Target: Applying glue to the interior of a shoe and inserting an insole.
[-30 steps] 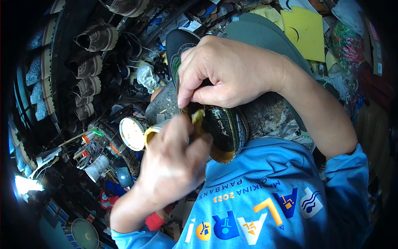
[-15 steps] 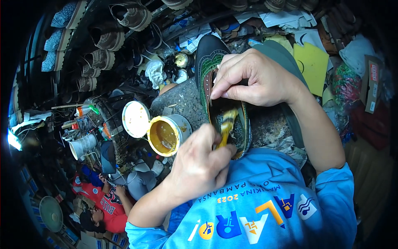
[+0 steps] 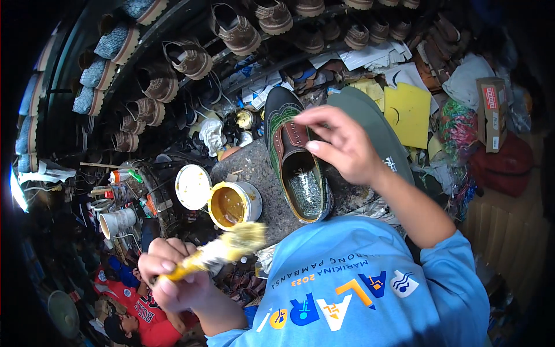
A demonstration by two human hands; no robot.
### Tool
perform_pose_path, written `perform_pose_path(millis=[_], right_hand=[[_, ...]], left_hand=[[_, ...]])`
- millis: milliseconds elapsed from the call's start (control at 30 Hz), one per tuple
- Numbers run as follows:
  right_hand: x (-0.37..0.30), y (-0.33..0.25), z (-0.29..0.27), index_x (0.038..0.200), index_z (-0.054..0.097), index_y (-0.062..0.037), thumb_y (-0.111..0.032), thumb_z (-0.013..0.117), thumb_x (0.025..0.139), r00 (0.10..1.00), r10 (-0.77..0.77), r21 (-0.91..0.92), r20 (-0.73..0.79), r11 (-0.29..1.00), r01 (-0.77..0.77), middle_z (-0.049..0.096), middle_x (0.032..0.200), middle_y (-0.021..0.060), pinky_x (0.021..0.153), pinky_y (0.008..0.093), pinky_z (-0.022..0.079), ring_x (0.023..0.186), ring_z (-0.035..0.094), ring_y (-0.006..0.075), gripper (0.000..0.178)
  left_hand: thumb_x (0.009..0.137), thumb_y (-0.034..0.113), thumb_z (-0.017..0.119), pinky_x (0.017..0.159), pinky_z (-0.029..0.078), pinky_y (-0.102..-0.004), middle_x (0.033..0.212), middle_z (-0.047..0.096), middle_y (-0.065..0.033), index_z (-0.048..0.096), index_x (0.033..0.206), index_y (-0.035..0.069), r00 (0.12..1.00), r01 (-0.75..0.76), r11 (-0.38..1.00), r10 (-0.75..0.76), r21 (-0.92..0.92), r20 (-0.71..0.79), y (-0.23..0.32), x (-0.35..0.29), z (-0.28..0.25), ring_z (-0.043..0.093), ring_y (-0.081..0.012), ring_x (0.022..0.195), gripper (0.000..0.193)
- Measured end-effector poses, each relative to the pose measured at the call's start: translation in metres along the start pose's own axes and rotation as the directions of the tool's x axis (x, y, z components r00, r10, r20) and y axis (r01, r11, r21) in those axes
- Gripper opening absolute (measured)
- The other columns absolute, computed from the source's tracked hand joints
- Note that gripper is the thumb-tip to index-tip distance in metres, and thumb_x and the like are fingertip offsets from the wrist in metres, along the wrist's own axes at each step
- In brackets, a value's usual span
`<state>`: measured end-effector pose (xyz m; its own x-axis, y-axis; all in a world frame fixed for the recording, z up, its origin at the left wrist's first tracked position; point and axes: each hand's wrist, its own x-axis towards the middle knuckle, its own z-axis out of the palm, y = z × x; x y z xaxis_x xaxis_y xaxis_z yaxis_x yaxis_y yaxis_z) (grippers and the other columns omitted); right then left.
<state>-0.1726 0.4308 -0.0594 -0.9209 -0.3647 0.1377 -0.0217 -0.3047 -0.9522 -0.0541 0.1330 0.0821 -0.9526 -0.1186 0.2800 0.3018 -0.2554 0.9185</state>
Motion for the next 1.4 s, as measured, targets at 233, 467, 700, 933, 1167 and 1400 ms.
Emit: perform_pose_path(millis=[233,467,700,933,1167,1400], right_hand=[[-0.100,-0.021,0.043,0.126,0.057,-0.0152,-0.043,0.097,0.070,0.990,0.088,-0.691,0.107,0.723,0.010,0.021,0.162,0.0387,0.121,0.0537,0.037,0.148,0.032,0.0599,0.075],[-0.106,-0.028,0.017,0.089,0.053,-0.0109,-0.023,0.100,0.068,0.982,0.004,-0.376,-0.190,0.924,-0.076,0.056,0.100,0.0033,0.078,0.0332,0.046,0.088,0.054,0.0171,0.053],[-0.065,-0.236,-0.016,0.086,0.047,-0.0156,-0.013,0.097,0.065,0.838,-0.541,-0.609,-0.071,0.689,0.393,0.048,0.090,-0.0019,0.076,0.0288,0.038,0.085,0.048,0.0110,0.055],[0.168,-0.354,-0.024,0.098,0.054,-0.0065,-0.030,0.090,0.067,0.620,-0.770,-0.820,0.153,0.251,0.514,0.060,0.094,0.0060,0.085,0.0350,0.049,0.090,0.057,0.0192,0.053],[0.344,-0.346,-0.018,0.150,0.044,-0.0036,-0.021,0.092,0.082,0.579,-0.794,-0.579,0.183,0.389,0.716,0.056,0.138,0.0193,0.106,0.0402,0.054,0.127,0.061,0.0270,0.085],[0.395,-0.398,-0.090,0.158,0.044,-0.0076,-0.016,0.088,0.076,0.883,-0.422,-0.975,-0.206,0.171,-0.145,0.060,0.147,0.0274,0.112,0.0453,0.050,0.135,0.061,0.0372,0.093]], left_hand=[[0.106,0.041,0.047,0.032,0.028,-0.0287,0.046,0.044,0.0020,0.064,0.097,0.009,0.517,0.517,0.508,-0.827,-0.689,-0.222,-0.055,-0.027,0.042,0.035,-0.0131,0.035,0.037],[0.109,0.041,0.048,0.039,0.031,-0.0247,0.064,0.050,-0.0023,0.062,0.102,0.002,0.958,0.142,0.520,-0.287,-0.842,-0.015,0.016,-0.004,0.014,0.045,-0.0080,0.049,0.042],[0.104,0.026,0.053,0.044,0.032,-0.0276,0.059,0.044,-0.0041,0.064,0.089,0.003,0.950,-0.186,0.739,-0.034,-0.648,-0.311,0.048,-0.031,-0.013,0.037,-0.0134,0.049,0.030],[0.104,0.027,0.053,0.041,0.031,-0.0278,0.059,0.047,-0.0055,0.064,0.089,0.002,0.929,-0.119,0.815,-0.110,-0.567,-0.354,0.043,-0.031,-0.003,0.037,-0.0136,0.047,0.031],[0.104,0.031,0.054,0.038,0.037,-0.0259,0.062,0.061,-0.0093,0.065,0.088,0.002,0.699,-0.205,0.882,-0.171,-0.424,-0.694,0.036,-0.067,-0.058,0.046,-0.0148,0.042,0.035],[0.104,0.033,0.054,0.037,0.038,-0.0257,0.068,0.067,-0.0100,0.069,0.094,0.003,0.646,-0.150,0.919,-0.187,-0.364,-0.740,0.025,-0.077,-0.058,0.048,-0.0132,0.042,0.035]])
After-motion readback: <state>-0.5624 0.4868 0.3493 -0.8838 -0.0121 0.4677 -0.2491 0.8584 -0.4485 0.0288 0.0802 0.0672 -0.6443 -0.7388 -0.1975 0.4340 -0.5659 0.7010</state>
